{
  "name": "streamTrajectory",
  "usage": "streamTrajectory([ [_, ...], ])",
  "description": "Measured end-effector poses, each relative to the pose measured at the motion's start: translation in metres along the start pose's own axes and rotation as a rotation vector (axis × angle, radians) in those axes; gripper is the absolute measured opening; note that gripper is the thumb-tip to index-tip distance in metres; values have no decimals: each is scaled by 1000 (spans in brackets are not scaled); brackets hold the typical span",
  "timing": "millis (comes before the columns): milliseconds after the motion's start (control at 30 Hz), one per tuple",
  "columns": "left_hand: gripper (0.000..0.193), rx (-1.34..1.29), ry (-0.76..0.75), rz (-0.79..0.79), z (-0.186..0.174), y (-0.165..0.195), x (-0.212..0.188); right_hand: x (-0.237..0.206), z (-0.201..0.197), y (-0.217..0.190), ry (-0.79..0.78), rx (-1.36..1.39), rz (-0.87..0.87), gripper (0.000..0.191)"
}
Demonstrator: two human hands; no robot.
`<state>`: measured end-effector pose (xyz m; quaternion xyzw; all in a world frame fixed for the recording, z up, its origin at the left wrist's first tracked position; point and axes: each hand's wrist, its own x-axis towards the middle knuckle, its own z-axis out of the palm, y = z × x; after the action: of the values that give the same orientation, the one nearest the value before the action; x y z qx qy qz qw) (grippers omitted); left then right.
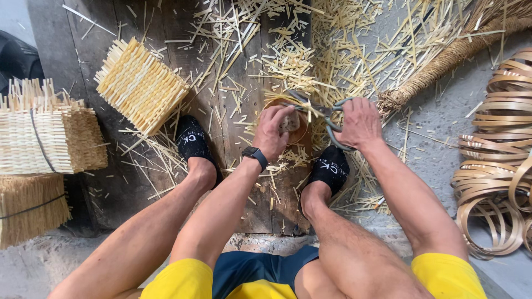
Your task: The person sits on the floor assembling woven bamboo steamer baskets. They weave and press bamboo strips into a flat woven panel, fit a bent bamboo rim ring around it, trim excess strips with scissors, and press the woven panel into a round wooden mold to shape the basket base.
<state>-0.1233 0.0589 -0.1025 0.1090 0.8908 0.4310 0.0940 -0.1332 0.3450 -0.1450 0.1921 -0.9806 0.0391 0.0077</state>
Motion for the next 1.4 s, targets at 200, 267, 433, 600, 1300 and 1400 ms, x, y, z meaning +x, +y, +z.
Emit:
streamTrajectory([
  [200,75,142,54,-28,2,-8,-4,0,-1,7,-498,17,149,22],
  [267,76,129,92,-115,9,-4,-10,-3,-1,8,-390,45,149,27],
  [433,68,120,77,-15,24,2,-11,1,4,-4,-160,-38,60,52],
  [600,60,143,63,-5,14,0,-8,2,-1,-1,-308,-31,100,26],
  [1300,84,5,121,-12,15,10,-13,2,2,0,149,-51,-13,51],
  [1400,81,49,87,11,12,9,-11,2,5,2,-135,-14,77,36],
])
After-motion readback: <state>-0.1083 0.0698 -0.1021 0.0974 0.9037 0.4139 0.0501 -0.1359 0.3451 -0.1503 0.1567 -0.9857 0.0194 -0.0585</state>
